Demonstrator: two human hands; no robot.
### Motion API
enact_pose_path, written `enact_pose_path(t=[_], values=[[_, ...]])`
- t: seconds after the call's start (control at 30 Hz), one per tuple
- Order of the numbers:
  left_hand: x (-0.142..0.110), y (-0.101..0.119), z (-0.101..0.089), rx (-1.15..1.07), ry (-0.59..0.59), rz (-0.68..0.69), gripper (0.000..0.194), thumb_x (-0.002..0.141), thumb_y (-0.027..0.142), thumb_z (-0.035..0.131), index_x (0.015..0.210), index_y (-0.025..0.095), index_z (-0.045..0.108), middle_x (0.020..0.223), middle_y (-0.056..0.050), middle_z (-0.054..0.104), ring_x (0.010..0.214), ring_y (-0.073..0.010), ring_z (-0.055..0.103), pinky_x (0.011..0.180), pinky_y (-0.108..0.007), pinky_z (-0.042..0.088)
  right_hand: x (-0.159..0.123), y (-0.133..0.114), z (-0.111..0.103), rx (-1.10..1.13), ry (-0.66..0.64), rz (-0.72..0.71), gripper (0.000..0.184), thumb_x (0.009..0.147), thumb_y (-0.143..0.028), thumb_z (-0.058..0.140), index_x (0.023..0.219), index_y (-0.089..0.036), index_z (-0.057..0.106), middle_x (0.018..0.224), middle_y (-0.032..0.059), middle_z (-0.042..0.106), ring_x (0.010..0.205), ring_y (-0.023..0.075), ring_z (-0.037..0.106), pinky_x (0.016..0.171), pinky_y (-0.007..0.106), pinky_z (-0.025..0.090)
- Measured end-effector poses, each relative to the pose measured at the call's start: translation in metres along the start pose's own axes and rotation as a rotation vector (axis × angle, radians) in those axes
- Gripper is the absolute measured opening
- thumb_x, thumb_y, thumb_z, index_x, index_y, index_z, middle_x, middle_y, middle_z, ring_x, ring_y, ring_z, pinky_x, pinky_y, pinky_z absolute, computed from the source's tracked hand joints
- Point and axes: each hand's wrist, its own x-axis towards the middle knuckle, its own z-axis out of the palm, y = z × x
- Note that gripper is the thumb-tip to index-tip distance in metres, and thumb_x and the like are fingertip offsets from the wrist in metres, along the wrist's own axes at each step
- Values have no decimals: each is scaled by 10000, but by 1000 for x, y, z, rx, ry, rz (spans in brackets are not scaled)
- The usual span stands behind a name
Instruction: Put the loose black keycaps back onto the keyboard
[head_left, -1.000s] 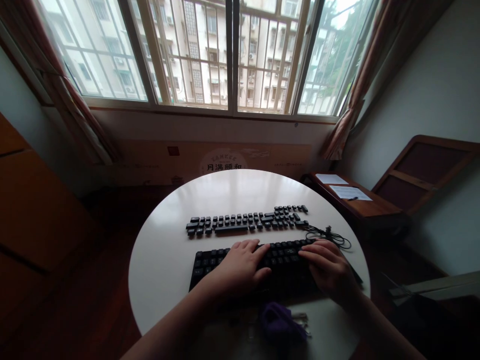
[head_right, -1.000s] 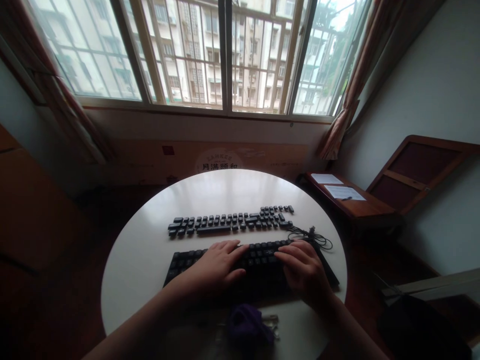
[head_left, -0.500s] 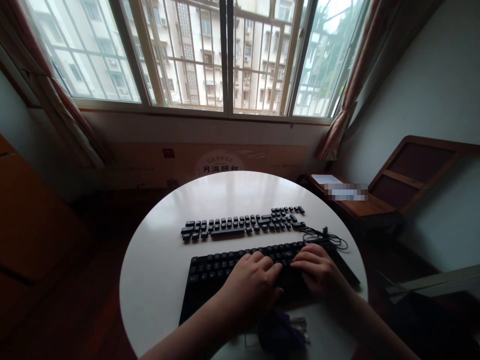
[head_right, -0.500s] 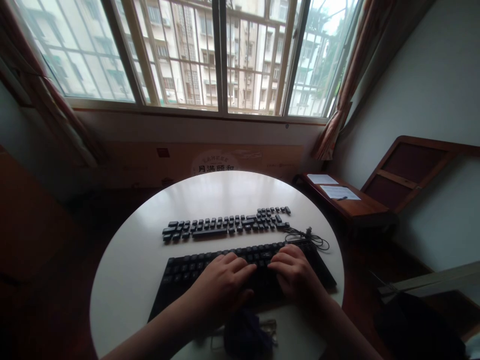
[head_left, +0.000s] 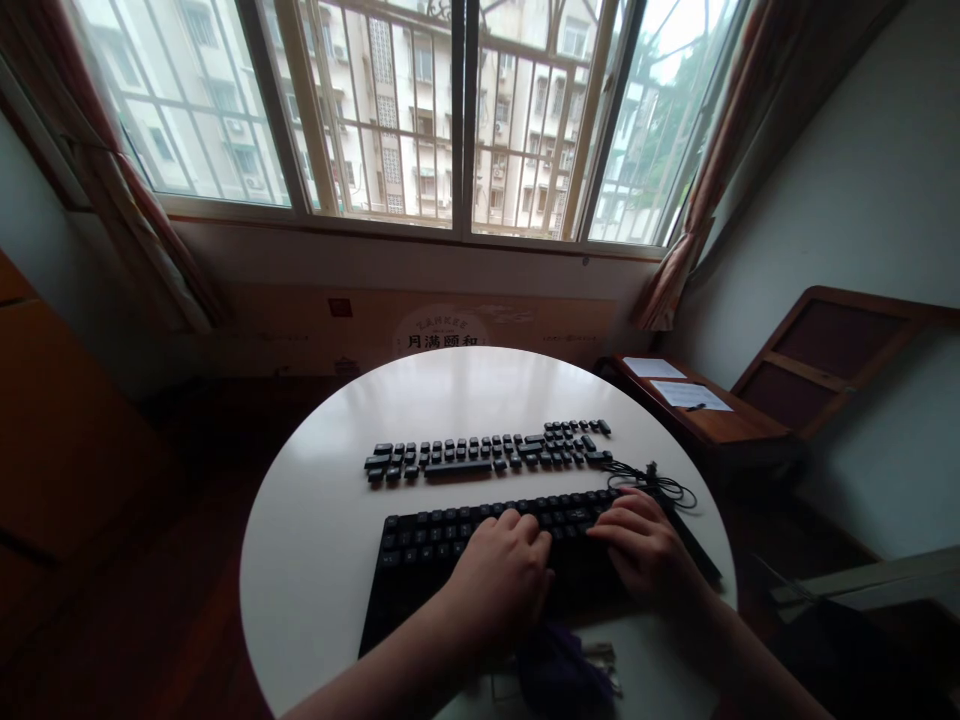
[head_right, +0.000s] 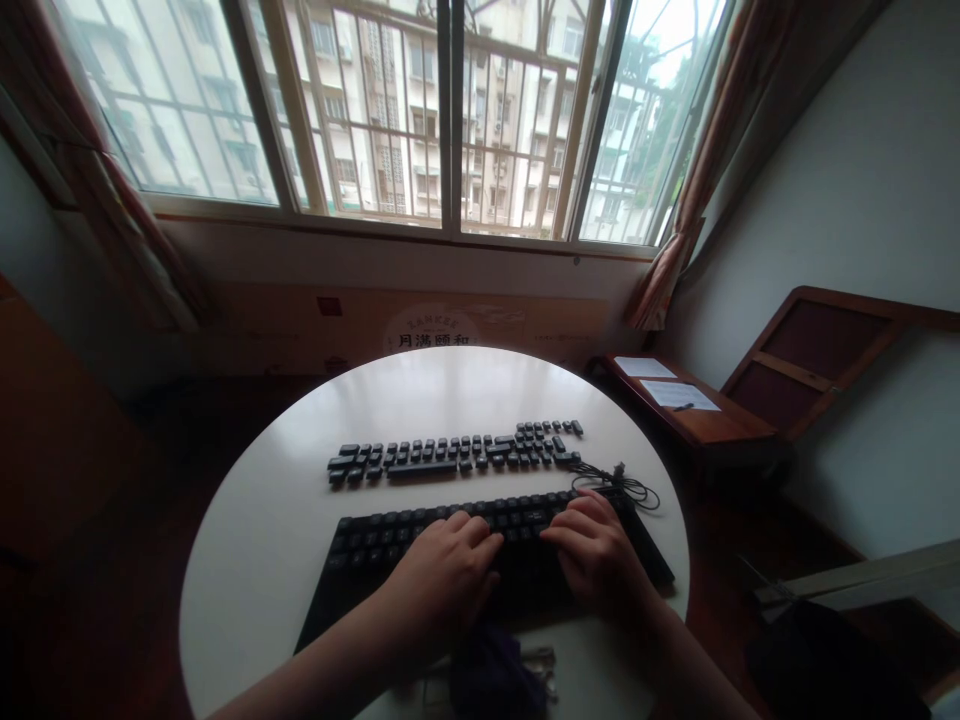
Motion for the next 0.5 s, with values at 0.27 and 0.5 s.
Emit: enact_pose_path(t=[0.27,0.5], values=[[1,-1,0,11,-33,26,214,974,278,515,1046,153,673,1034,-104,658,954,-294,595,777,-436,514,34,24,-17,-32,-144,-81,283,861,-73,571,1008,-259,726,929,27,736,952,225,642,1048,528,463],[1,0,9,35,-21,59,237,955,271,535,1075,115,667,1034,-130,636,963,-291,558,815,-438,484,118,99,-2,-40,-221,68,182,871,-175,621,933,-237,781,972,60,765,973,246,660,934,432,512]])
